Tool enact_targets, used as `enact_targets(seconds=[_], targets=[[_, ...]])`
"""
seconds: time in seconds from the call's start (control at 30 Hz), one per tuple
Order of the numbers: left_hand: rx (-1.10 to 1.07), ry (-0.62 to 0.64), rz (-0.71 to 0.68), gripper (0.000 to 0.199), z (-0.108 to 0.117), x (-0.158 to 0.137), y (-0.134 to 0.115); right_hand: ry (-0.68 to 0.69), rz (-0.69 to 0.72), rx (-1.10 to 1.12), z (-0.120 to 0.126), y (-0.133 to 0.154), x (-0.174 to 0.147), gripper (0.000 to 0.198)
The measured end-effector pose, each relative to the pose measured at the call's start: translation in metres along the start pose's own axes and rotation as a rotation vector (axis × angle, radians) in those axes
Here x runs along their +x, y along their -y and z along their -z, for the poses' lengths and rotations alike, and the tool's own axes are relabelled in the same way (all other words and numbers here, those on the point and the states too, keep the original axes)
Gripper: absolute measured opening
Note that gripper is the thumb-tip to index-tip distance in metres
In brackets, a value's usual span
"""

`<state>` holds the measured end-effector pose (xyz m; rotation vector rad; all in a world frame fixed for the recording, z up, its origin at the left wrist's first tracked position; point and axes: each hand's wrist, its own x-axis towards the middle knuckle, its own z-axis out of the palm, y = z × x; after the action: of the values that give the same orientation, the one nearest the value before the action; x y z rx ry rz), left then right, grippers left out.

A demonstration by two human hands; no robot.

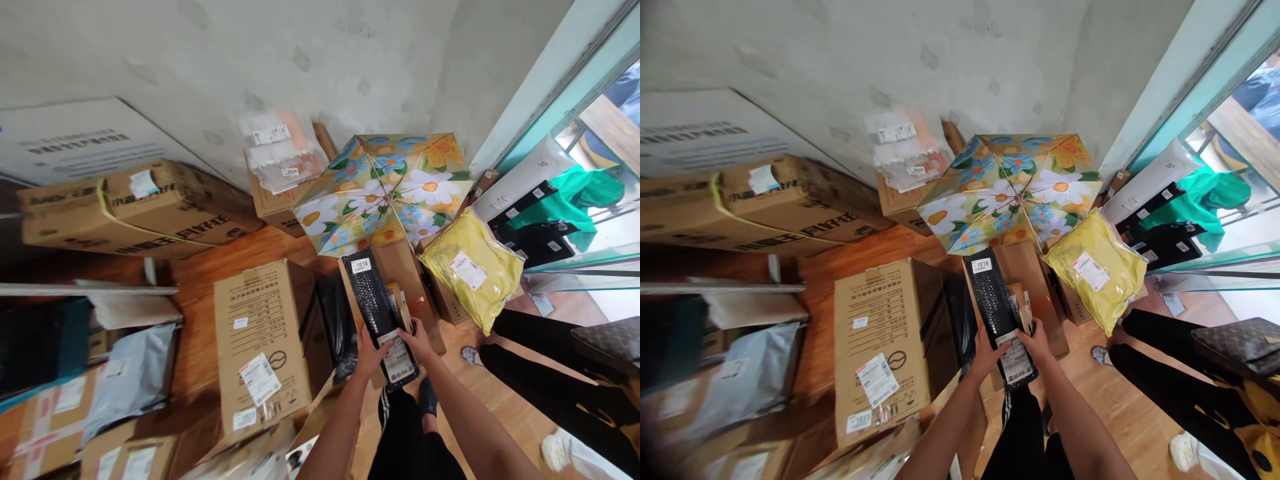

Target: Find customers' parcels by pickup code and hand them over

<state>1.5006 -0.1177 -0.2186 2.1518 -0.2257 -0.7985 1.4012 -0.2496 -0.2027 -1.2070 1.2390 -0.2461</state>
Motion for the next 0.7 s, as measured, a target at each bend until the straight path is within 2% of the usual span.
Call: enact_targets(seconds=[0.1,0.2,0.27,0.33,0.47,0.7], targets=[[-0.006,-0.082,-0.118,0.085,-0.018,-0.012,-0.014,-0.004,0.008,-0.013,-0.002,-0.009,0.002,0.058],[-0.015,-0.153,-0.228,0.054,-0.039,-0.039,-0.029,-0.013,0.03,-0.018,0.004,-0.015,0.002,0.056],[-0.025,-0.186,-0.251,0.041,-0.052,-0.051,-0.036,-0.031,0.042,-0.021,0.009,-0.016,0.002,0.055],[-0.031,-0.203,-0.243,0.038,-0.059,-0.055,-0.04,-0.048,0.049,-0.022,0.013,-0.016,0.004,0.056],[-0.023,-0.203,-0.218,0.039,-0.059,-0.048,-0.039,-0.064,0.046,-0.014,0.013,-0.012,0.006,0.059],[-0.002,-0.191,-0.149,0.039,-0.042,-0.042,-0.037,-0.075,-0.039,0.028,0.006,-0.008,0.005,0.067]])
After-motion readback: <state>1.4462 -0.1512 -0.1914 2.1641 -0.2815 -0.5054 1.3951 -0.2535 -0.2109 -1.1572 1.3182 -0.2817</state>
